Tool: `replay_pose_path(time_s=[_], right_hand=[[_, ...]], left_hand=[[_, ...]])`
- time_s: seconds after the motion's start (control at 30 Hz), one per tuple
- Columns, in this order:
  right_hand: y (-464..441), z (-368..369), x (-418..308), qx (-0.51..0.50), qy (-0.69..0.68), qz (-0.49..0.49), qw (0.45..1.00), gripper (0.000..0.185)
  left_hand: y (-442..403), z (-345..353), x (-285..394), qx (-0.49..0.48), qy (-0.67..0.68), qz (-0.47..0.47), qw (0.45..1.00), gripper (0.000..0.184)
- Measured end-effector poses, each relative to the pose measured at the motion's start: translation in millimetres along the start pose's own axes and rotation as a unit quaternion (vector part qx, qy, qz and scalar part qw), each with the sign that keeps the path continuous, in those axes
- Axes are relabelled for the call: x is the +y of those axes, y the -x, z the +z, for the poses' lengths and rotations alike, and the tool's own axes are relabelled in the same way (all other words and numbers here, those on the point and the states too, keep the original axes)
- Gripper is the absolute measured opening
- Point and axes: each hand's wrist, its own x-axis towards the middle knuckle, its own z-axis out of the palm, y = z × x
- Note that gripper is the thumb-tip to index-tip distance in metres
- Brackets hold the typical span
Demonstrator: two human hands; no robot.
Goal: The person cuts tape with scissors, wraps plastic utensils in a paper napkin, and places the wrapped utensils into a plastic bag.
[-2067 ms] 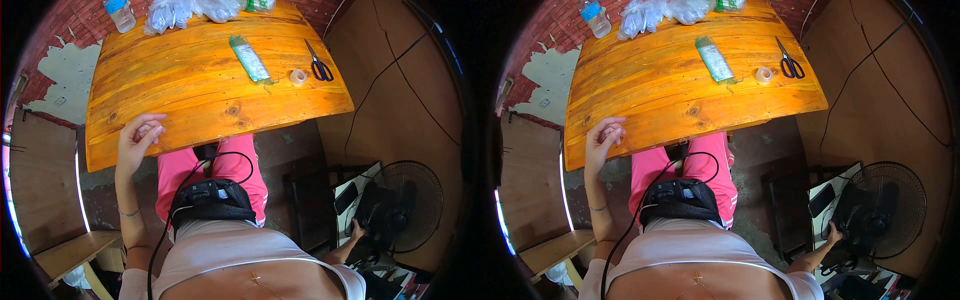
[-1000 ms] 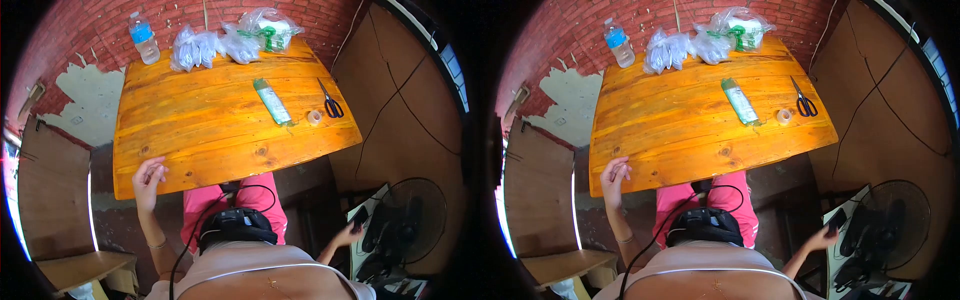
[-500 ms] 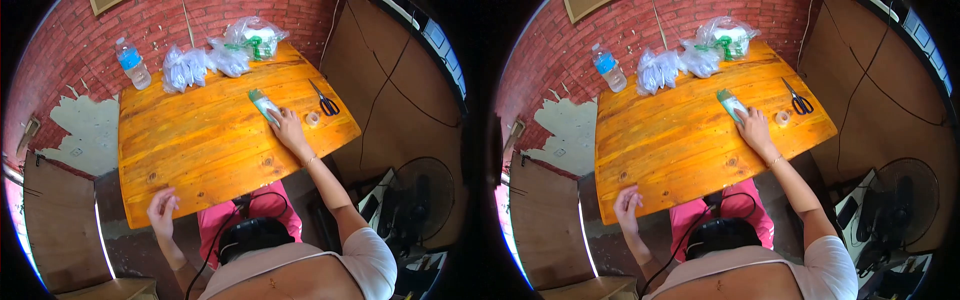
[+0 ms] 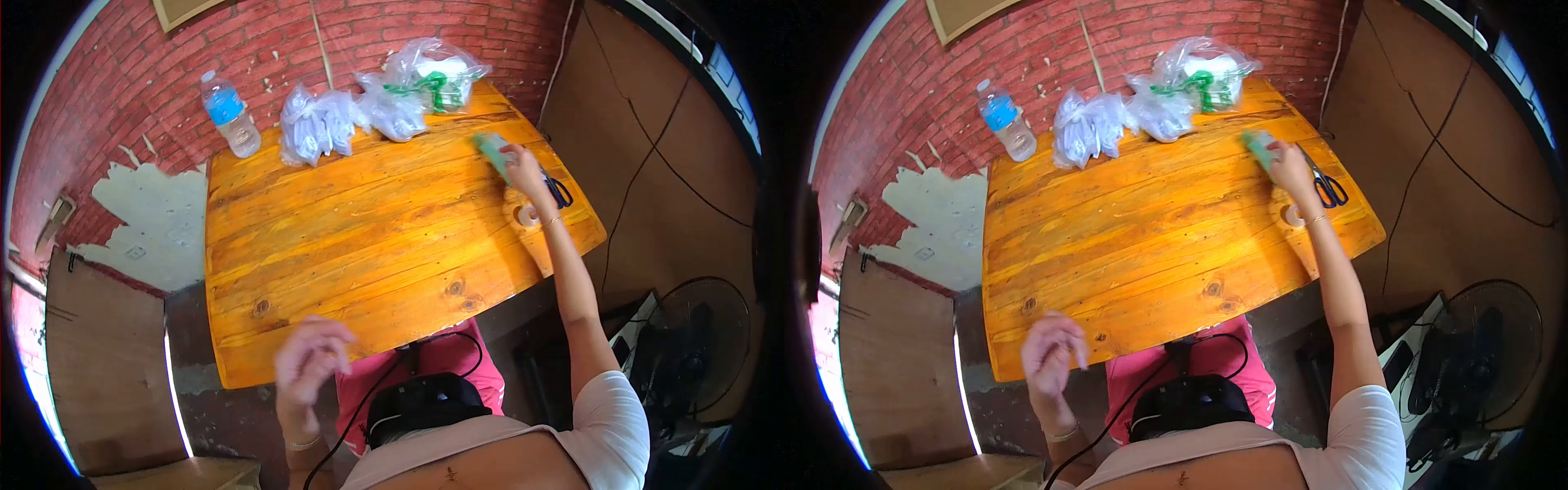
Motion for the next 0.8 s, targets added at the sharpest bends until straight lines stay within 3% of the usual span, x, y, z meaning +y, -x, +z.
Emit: replay_pose_path(time_s=[0.03, 0.07, 0.1, 0.13, 0.17, 0.2, 0.27, 0.33, 0.37, 0.4, 0.43, 0.5, 0.6, 0.7, 0.8], right_hand=[[-6.0, 4.1, 21.7, -0.009, 0.046, 0.001, 0.999, 0.035], [-5.1, -0.2, 27.5, -0.064, 0.111, 0.055, 0.99, 0.034], [9.2, -11.6, -5.4, -0.042, 0.265, 0.155, 0.951, 0.034], [12.7, -23.2, -12.0, 0.007, 0.24, 0.106, 0.965, 0.041], [11.3, -37.7, -10.3, 0.085, 0.141, -0.043, 0.985, 0.041], [27.4, -77.6, -75.3, 0.064, -0.066, -0.033, 0.995, 0.041], [67.3, -137.1, -150.0, 0.017, -0.375, -0.063, 0.925, 0.036], [121.9, -173.8, -167.9, -0.025, -0.613, -0.183, 0.768, 0.023], [138.7, -181.4, -195.4, -0.086, -0.695, -0.294, 0.65, 0.015], [148.2, -182.2, -222.8, -0.166, -0.742, -0.387, 0.522, 0.01], [156.7, -183.5, -235.4, -0.238, -0.745, -0.438, 0.444, 0.013], [176.5, -198.2, -226.9, -0.399, -0.659, -0.432, 0.468, 0.071], [176.0, -186.8, -218.6, -0.446, -0.625, -0.492, 0.411, 0.052], [179.3, -188.9, -221.9, -0.451, -0.577, -0.532, 0.425, 0.033], [210.8, -195.5, -213.4, -0.398, -0.552, -0.537, 0.498, 0.014]], left_hand=[[-5.1, 15.8, 8.3, -0.087, 0.036, -0.004, 0.996, 0.031], [-11.3, 30.0, 16.7, -0.174, 0.072, -0.007, 0.982, 0.034], [-17.8, 44.4, 26.9, -0.21, 0.054, -0.006, 0.976, 0.032], [-25.9, 52.9, 34.3, -0.245, 0.034, -0.002, 0.969, 0.03], [-35.0, 53.2, 36.5, -0.283, 0.002, 0.027, 0.959, 0.034], [-41.4, 49.6, 33.7, -0.273, -0.038, 0.043, 0.96, 0.033], [-52.1, 35.9, 28.0, -0.235, -0.178, 0.074, 0.953, 0.031], [-49.6, 19.7, 18.5, -0.164, -0.124, -0.012, 0.979, 0.032], [-47.0, 13.1, 14.6, -0.131, -0.094, -0.053, 0.985, 0.033], [-42.9, 8.0, 12.8, -0.114, -0.084, -0.068, 0.988, 0.032], [-38.9, 4.2, 11.0, -0.1, -0.073, -0.082, 0.989, 0.031], [-31.9, 3.7, 6.9, -0.088, -0.064, -0.1, 0.989, 0.029], [-22.8, 9.0, -0.3, -0.095, -0.068, -0.094, 0.989, 0.029], [-16.7, 12.5, -4.6, -0.102, -0.068, -0.076, 0.99, 0.028], [-12.9, 15.3, -4.6, -0.102, -0.067, -0.075, 0.99, 0.028]])
